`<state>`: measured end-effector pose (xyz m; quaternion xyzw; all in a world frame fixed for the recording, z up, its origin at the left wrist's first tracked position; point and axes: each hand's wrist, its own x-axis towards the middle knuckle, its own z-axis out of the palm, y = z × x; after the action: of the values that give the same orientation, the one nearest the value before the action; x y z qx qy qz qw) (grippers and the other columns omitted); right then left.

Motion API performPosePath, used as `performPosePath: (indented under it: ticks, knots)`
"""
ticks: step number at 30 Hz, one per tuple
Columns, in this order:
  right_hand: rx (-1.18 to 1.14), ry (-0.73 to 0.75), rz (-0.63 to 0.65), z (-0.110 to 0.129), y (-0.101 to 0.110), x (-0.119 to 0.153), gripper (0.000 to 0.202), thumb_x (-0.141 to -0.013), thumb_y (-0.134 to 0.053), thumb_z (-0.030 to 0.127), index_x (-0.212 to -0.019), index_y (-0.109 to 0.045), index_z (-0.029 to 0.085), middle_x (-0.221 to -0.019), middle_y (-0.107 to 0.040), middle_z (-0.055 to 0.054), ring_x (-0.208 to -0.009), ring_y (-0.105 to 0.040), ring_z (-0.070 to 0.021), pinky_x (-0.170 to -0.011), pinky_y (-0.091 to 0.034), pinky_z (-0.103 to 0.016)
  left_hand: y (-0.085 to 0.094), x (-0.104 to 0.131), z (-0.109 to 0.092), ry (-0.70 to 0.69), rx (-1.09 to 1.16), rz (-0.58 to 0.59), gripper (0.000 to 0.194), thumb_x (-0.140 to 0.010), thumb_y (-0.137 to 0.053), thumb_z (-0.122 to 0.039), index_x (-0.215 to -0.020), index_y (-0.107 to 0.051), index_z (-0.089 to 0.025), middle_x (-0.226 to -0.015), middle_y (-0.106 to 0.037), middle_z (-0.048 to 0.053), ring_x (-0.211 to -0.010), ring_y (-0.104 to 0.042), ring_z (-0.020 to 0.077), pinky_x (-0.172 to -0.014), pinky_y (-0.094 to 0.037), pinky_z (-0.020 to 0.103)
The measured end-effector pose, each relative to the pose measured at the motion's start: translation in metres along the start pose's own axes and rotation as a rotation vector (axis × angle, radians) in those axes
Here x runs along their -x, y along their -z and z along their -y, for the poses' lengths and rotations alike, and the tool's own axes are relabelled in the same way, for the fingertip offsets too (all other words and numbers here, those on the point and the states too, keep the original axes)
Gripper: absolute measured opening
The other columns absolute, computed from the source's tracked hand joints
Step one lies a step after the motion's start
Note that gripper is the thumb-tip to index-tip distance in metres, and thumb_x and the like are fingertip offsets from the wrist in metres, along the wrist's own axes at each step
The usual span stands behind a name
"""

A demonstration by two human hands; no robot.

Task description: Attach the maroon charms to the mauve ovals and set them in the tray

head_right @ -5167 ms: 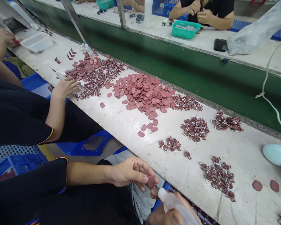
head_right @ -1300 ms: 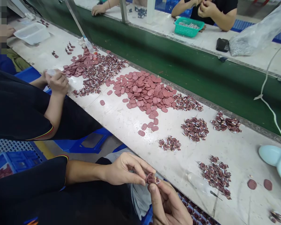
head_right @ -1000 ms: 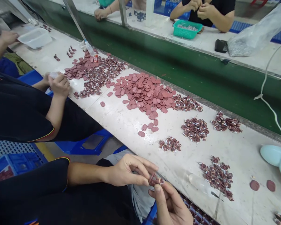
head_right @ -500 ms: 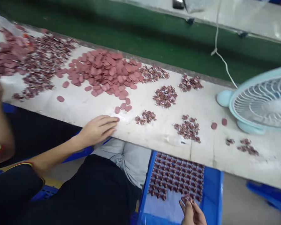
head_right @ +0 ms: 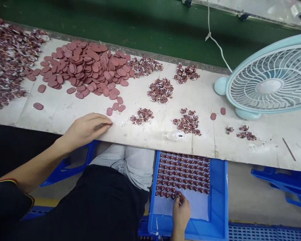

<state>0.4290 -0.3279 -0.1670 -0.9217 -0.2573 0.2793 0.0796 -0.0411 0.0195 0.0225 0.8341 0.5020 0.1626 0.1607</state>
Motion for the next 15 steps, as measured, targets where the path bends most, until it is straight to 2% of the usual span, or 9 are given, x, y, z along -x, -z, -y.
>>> performPosePath:
  ticks: [7, 12, 15]
  knots:
    - [0.108, 0.035, 0.011, -0.014, -0.013, -0.018, 0.035, -0.093, -0.064, 0.046, -0.116, -0.068, 0.019, -0.119, -0.071, -0.008, -0.117, -0.065, -0.0268, -0.101, -0.056, -0.054, 0.008, -0.002, -0.007, 0.148, 0.248, 0.075, 0.019, -0.095, -0.06, -0.032, -0.106, -0.07, -0.021, -0.102, -0.073, 0.003, -0.083, -0.067, 0.0138, -0.078, -0.054, 0.028]
    - [0.089, 0.039, 0.006, -0.01, -0.01, -0.015, 0.035, -0.092, -0.065, 0.047, -0.112, -0.068, 0.019, -0.115, -0.071, -0.006, -0.114, -0.066, -0.0258, -0.1, -0.056, -0.052, 0.01, 0.005, -0.003, 0.268, 0.469, -0.065, 0.02, -0.092, -0.067, -0.038, -0.1, -0.068, -0.019, -0.095, -0.073, 0.004, -0.084, -0.069, 0.0144, -0.076, -0.057, 0.026]
    - [0.042, 0.06, 0.023, -0.001, -0.003, -0.01, 0.038, -0.091, -0.064, 0.051, -0.111, -0.07, 0.02, -0.111, -0.071, -0.006, -0.11, -0.067, -0.026, -0.098, -0.056, -0.052, 0.012, 0.011, 0.0, 0.27, 0.603, -0.155, 0.02, -0.091, -0.069, -0.037, -0.095, -0.065, -0.018, -0.09, -0.071, 0.004, -0.078, -0.069, 0.0139, -0.073, -0.06, 0.028]
